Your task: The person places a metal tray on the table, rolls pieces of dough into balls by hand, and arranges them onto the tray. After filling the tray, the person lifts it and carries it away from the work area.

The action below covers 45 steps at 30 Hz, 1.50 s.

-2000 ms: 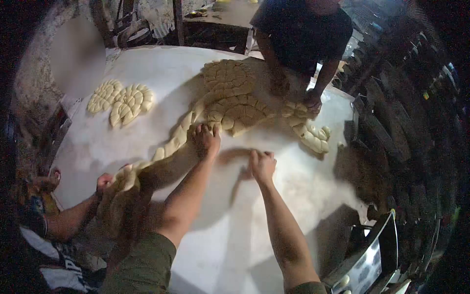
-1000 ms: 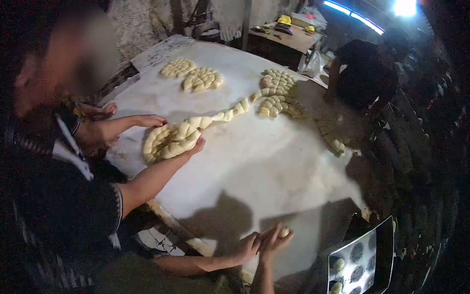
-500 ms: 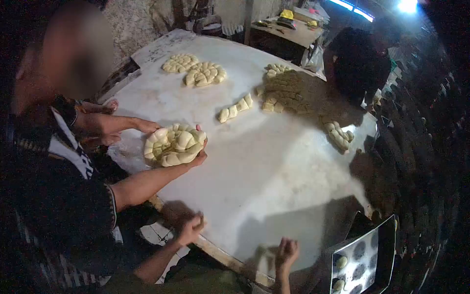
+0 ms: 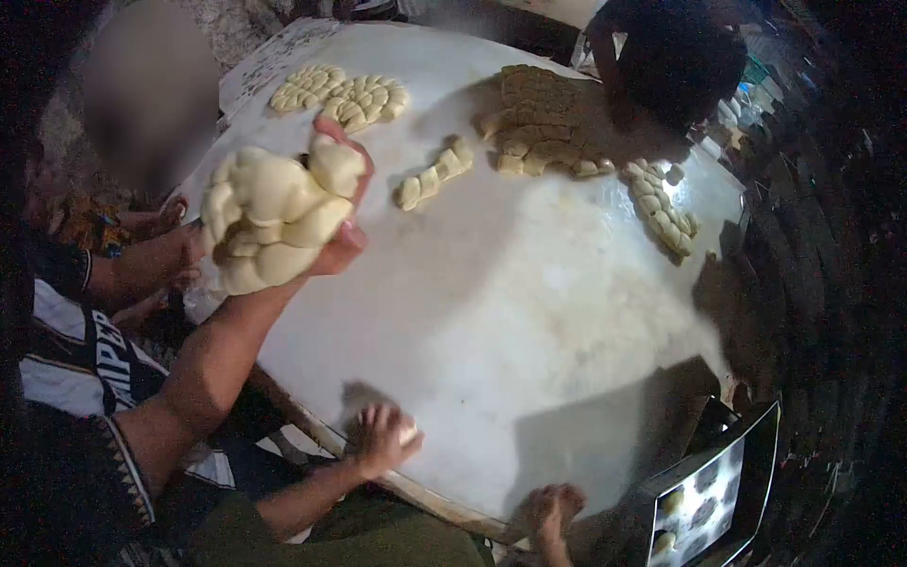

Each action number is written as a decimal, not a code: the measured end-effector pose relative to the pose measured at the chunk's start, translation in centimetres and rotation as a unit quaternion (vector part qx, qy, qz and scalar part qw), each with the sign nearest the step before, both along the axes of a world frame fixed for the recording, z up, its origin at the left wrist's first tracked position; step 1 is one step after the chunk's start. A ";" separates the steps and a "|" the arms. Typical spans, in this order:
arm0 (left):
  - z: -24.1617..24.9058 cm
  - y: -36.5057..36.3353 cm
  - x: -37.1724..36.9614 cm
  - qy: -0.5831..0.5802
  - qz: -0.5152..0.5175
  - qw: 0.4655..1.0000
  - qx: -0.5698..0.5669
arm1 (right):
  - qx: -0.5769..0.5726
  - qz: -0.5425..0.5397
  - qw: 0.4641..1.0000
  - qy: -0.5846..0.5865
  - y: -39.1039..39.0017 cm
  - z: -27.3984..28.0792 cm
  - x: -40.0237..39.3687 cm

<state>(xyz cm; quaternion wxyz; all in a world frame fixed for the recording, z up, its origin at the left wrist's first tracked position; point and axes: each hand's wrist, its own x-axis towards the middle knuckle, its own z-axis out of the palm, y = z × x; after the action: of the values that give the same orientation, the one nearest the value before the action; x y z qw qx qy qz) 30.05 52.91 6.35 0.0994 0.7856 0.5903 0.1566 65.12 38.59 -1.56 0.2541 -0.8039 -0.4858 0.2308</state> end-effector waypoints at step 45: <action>1.2 10.4 1.3 -0.183 -0.132 0.974 0.013 | 0.056 0.111 0.991 -0.058 14.3 8.4 -9.0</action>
<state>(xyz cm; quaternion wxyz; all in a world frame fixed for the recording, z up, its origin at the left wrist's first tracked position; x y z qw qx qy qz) 31.33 63.27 7.56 0.2153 0.8159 0.4512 0.2906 56.09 52.92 6.79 0.2432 -0.7411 -0.5984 0.1833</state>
